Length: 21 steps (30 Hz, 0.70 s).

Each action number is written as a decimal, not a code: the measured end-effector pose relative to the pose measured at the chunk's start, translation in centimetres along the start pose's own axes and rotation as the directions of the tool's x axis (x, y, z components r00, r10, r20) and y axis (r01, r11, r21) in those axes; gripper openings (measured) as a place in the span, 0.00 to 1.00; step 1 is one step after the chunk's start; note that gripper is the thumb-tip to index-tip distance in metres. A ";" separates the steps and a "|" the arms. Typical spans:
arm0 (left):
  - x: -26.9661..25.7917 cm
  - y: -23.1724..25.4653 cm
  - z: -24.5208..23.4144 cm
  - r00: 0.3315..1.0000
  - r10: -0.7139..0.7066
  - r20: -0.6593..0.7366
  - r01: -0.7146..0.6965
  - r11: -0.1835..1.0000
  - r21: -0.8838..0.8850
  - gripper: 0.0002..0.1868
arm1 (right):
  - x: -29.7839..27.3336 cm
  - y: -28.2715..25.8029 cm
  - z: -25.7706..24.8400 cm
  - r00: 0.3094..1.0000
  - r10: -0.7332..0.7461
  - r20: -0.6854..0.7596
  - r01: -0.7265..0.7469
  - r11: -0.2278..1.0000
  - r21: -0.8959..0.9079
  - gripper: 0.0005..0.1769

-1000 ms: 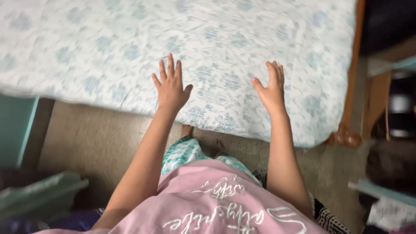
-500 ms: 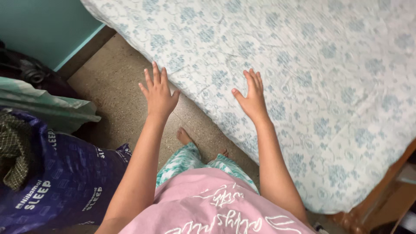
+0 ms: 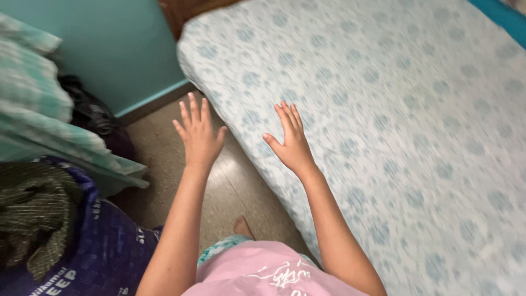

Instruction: The person pulls a pillowcase over a pillow by hand, smooths the fabric, and then folds a striped cloth on a bed.

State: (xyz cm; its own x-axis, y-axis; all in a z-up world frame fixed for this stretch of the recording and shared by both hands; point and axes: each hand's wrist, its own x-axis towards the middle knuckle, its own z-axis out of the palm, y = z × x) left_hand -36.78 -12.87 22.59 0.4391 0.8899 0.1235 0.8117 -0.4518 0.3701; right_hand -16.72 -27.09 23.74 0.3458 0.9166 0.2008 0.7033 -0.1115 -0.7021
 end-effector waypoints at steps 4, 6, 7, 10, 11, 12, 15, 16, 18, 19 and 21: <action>2.5 -4.1 -2.2 0.996 -0.041 -0.083 0.044 0.998 0.037 0.50 | 5.6 -2.5 3.1 0.994 -0.112 -0.006 0.112 0.993 0.022 0.42; 3.3 -6.4 -3.5 0.990 -0.096 -0.104 0.103 0.992 0.070 0.50 | 7.9 -3.7 4.8 0.989 -0.151 0.004 0.151 0.987 0.050 0.41; 3.6 -7.6 -4.4 0.985 -0.127 -0.120 0.138 0.986 0.091 0.49 | 9.0 -4.5 5.6 0.984 -0.176 0.010 0.175 0.982 0.071 0.41; 3.8 -10.3 -6.4 0.966 -0.189 -0.174 0.211 0.970 0.120 0.49 | 11.7 -6.7 7.8 0.978 -0.205 0.049 0.199 0.974 0.106 0.41; 3.8 -11.2 -7.0 0.959 -0.219 -0.183 0.243 0.962 0.122 0.49 | 12.4 -7.4 8.7 0.973 -0.223 0.064 0.214 0.968 0.130 0.40; 3.8 -12.1 -7.6 0.950 -0.248 -0.191 0.274 0.954 0.123 0.49 | 13.2 -8.1 9.5 0.967 -0.242 0.078 0.228 0.961 0.155 0.40; 3.9 -14.3 -8.6 0.921 -0.342 -0.187 0.368 0.921 0.127 0.48 | 15.1 -9.5 12.0 0.951 -0.272 0.150 0.239 0.949 0.206 0.41; 4.0 -15.0 -9.0 0.910 -0.373 -0.182 0.398 0.908 0.129 0.48 | 15.7 -10.0 12.9 0.944 -0.278 0.177 0.238 0.946 0.219 0.41; 4.2 -16.1 -9.5 0.891 -0.414 -0.185 0.437 0.893 0.107 0.49 | 17.2 -10.8 14.6 0.922 -0.330 0.202 0.279 0.928 0.245 0.41; 4.4 -16.6 -9.8 0.882 -0.434 -0.185 0.456 0.885 0.096 0.49 | 18.0 -11.1 15.4 0.910 -0.356 0.214 0.299 0.919 0.258 0.42; 5.2 -17.9 -10.4 0.857 -0.459 -0.232 0.490 0.866 0.098 0.49 | 20.1 -11.7 17.0 0.888 -0.395 0.235 0.322 0.900 0.294 0.41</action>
State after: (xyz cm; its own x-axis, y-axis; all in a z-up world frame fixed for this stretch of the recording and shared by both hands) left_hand -53.02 0.48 26.15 -0.0858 0.9851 0.1492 0.9559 0.0392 0.2912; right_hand -28.63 -0.85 24.38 -0.1165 0.9484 0.2948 0.5614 0.3077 -0.7683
